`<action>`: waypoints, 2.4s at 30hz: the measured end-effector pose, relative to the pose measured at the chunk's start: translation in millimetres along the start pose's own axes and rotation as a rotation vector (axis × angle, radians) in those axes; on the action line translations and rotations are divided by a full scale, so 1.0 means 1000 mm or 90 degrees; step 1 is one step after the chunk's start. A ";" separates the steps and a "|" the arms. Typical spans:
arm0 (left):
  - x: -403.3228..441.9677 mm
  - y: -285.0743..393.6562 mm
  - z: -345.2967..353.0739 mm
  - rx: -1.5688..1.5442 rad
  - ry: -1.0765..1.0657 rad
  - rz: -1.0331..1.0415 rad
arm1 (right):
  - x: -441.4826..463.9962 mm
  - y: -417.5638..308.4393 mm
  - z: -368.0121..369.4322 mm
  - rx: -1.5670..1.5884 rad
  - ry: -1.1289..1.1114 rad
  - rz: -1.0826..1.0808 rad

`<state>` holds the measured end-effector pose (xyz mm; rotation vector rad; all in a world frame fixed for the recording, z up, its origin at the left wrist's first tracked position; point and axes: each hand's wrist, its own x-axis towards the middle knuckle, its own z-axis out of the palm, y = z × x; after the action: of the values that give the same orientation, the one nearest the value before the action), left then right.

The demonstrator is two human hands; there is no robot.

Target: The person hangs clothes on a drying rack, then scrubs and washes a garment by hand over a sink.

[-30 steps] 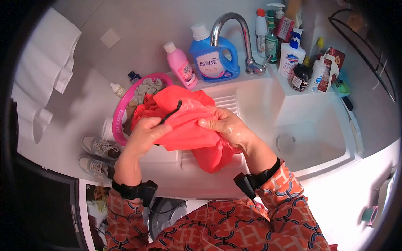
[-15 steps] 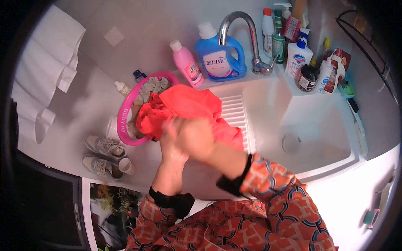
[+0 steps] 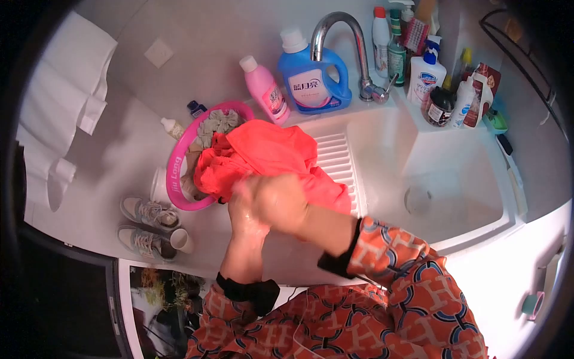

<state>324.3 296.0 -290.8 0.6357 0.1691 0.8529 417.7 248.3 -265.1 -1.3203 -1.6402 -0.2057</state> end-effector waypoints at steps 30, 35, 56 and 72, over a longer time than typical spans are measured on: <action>-0.009 0.026 0.047 0.340 0.170 0.147 | 0.003 0.032 -0.050 0.775 0.041 0.482; 0.000 0.020 0.036 0.265 0.310 0.098 | -0.012 -0.009 -0.044 0.193 0.007 0.178; -0.010 -0.002 0.043 0.192 0.369 0.032 | -0.002 0.015 0.005 0.061 -0.018 0.074; -0.018 -0.008 -0.033 0.337 0.232 0.030 | -0.013 -0.017 -0.001 0.067 -0.060 -0.006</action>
<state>305.3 294.0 -324.2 0.9740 0.7292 0.9717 403.2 232.4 -266.6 -1.2593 -1.7123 -0.0630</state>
